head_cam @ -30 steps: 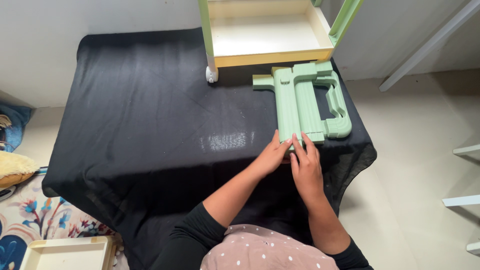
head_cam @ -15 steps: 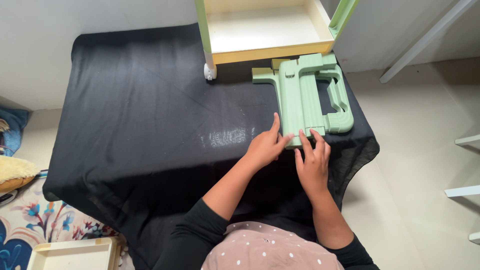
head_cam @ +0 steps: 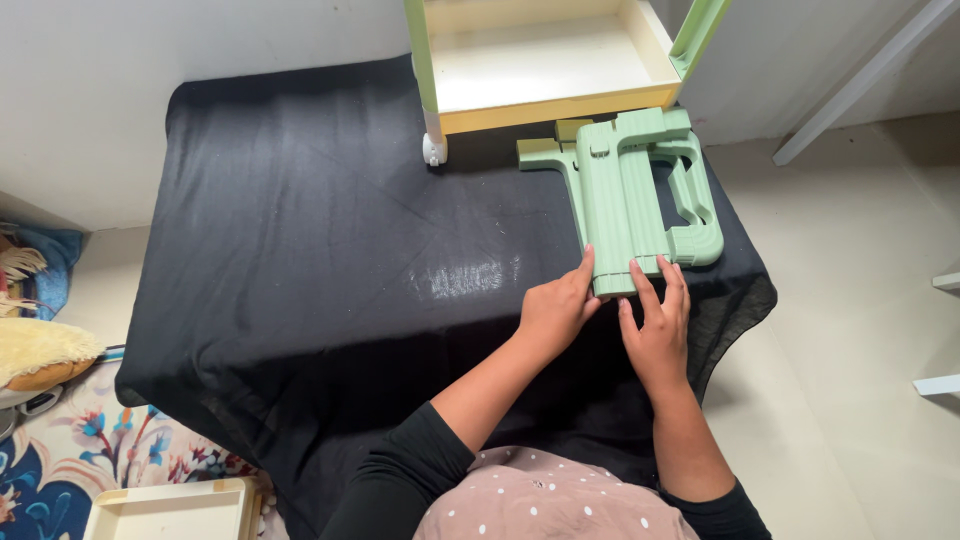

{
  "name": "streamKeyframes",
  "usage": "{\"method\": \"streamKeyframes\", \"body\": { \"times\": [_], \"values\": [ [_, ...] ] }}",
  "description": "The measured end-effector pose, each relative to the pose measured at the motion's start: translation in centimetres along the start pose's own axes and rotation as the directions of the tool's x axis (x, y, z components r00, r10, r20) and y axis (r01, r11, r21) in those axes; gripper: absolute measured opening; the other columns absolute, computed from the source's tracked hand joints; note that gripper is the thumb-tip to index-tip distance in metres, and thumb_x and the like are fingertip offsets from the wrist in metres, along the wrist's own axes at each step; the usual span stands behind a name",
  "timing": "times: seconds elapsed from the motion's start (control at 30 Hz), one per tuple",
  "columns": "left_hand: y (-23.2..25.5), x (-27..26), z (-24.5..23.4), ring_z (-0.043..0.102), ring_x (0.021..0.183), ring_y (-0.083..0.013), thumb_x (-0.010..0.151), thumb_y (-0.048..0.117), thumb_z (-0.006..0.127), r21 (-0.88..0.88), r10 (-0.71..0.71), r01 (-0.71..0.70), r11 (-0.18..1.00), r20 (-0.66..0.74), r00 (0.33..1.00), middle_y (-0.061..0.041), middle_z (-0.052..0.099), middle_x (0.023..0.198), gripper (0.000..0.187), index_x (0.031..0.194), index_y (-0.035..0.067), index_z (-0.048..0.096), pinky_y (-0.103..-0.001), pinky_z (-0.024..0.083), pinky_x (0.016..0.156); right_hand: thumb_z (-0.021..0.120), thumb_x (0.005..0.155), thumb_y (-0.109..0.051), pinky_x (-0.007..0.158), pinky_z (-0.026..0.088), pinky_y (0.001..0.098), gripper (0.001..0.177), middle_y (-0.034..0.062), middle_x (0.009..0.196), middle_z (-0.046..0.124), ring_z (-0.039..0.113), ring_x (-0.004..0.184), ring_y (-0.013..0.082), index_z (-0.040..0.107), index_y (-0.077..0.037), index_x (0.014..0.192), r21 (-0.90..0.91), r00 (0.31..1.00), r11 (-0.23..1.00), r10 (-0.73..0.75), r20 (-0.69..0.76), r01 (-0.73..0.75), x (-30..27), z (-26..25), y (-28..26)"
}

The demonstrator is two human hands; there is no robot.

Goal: The person assembles a small plastic storage unit by attaching white caster wheels to a beige tray and then inserting light green legs into the tray corners. The person handles the wheels, tray, and legs by hand and places the assembled unit on a black-covered table.

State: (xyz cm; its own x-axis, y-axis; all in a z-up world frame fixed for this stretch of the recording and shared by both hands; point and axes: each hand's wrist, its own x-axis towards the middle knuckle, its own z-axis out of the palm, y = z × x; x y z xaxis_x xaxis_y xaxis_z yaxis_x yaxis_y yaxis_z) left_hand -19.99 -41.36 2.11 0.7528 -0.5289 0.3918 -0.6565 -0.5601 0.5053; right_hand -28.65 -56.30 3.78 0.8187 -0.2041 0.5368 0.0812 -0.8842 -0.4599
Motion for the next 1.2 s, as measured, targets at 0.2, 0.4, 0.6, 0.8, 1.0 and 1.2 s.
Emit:
{"method": "streamKeyframes", "body": {
  "times": [0.2,0.4,0.6,0.8,1.0,1.2],
  "values": [
    [-0.1,-0.1,-1.2,0.071,0.078,-0.0293,0.079,0.026,0.080,-0.049,0.012,-0.012,0.999,-0.007,1.000,-0.010,0.069,0.103,0.099,0.158,-0.003,0.027,-0.038,0.055,0.059,0.070,0.089,-0.012,0.121,0.030,0.0564,0.069,0.0205,0.162,0.032,0.027,0.152,0.0484,0.046,-0.014,0.154,0.020,1.000,1.000,-0.002,0.031,0.002,0.0,-0.2,-0.2],
    [0.6,-1.9,-2.3,0.068,0.089,-0.0319,0.085,0.024,0.076,-0.046,-0.039,0.039,0.998,-0.005,0.999,-0.015,0.066,0.104,0.093,0.158,-0.006,0.026,-0.041,0.056,0.067,0.069,0.091,-0.011,0.124,0.027,0.0572,0.068,0.0203,0.164,0.030,0.023,0.154,0.0500,0.045,-0.011,0.154,0.016,0.997,0.998,-0.056,0.045,0.055,0.6,-0.5,-2.3],
    [0.1,-3.3,-2.8,0.067,0.092,-0.0320,0.093,0.023,0.070,-0.101,-0.040,0.030,0.994,-0.097,0.994,-0.015,0.065,0.100,0.067,0.148,-0.004,0.044,-0.042,0.057,0.071,0.069,0.094,-0.015,0.118,0.034,0.0537,0.059,0.0214,0.158,0.038,0.037,0.145,0.0458,0.051,-0.008,0.149,0.026,0.997,1.000,-0.015,0.075,0.013,1.0,0.9,-4.2],
    [-0.6,-2.4,-2.9,0.069,0.088,-0.0304,0.097,0.021,0.065,-0.177,-0.062,0.030,0.984,-0.175,0.983,-0.011,0.070,0.097,0.049,0.140,-0.001,0.057,-0.041,0.056,0.069,0.068,0.097,-0.018,0.113,0.039,0.0506,0.050,0.0205,0.153,0.049,0.050,0.134,0.0409,0.057,-0.005,0.144,0.011,0.995,0.999,-0.033,0.098,0.032,1.3,2.4,-3.9],
    [-0.2,-0.9,-2.8,0.070,0.078,-0.0254,0.094,0.033,0.070,-0.123,-0.131,0.118,0.985,-0.108,0.985,-0.005,0.069,0.087,0.051,0.135,0.005,0.062,-0.039,0.054,0.061,0.065,0.099,-0.015,0.116,0.037,0.0501,0.043,0.0183,0.155,0.047,0.048,0.138,0.0397,0.061,-0.005,0.141,-0.030,0.999,0.999,-0.008,0.040,0.009,1.6,2.4,-3.5],
    [-0.3,-1.2,-4.4,0.069,0.082,-0.0251,0.090,0.029,0.075,-0.207,-0.078,0.052,0.977,-0.120,0.990,-0.005,0.067,0.094,0.065,0.145,0.002,0.052,-0.037,0.056,0.068,0.070,0.095,-0.019,0.116,0.033,0.0554,0.050,0.0220,0.155,0.041,0.038,0.141,0.0450,0.059,-0.005,0.142,-0.002,0.999,0.999,-0.036,0.023,0.036,1.4,1.1,-4.8]
  ]
}}
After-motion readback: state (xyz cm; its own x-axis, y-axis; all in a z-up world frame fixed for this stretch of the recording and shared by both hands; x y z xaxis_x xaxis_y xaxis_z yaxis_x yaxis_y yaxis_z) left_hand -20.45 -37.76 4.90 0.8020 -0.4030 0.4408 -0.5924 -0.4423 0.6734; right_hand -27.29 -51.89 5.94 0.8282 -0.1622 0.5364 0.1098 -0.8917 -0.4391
